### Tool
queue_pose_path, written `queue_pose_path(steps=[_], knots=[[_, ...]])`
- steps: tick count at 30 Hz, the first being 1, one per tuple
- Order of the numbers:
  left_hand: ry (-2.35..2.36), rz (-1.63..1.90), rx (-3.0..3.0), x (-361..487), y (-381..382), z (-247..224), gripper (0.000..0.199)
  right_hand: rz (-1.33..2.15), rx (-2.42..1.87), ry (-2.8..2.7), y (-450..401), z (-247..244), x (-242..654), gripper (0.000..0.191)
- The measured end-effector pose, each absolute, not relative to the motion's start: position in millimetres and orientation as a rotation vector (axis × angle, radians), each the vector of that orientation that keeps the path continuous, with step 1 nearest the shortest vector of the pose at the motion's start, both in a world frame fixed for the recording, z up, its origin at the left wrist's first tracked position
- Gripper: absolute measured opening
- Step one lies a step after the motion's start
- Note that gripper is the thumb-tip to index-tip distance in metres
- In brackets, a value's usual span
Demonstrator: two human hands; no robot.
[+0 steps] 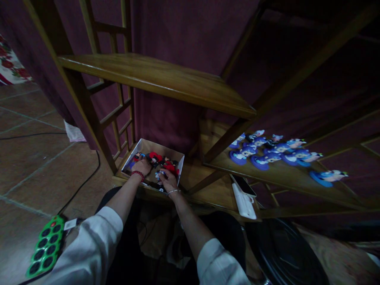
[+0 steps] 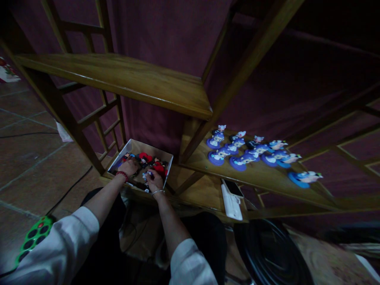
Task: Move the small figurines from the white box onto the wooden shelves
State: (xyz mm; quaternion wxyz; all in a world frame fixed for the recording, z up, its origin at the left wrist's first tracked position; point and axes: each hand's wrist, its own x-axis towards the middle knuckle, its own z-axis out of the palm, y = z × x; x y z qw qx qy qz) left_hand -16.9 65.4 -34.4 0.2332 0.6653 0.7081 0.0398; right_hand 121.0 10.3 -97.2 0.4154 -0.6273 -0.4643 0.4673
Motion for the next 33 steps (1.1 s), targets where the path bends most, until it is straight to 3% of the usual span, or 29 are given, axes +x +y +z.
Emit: queue_pose_path(steps=[19,33], knots=[[1.963,0.115,1.941,-19,74,-45,0.044,1.154,-1.586,-1.191,5,-85,119,0.03],[1.941,0.008,2.008,-25,73,-47,0.044,0.679,-1.626,-1.74,-6,-77,115,0.027]])
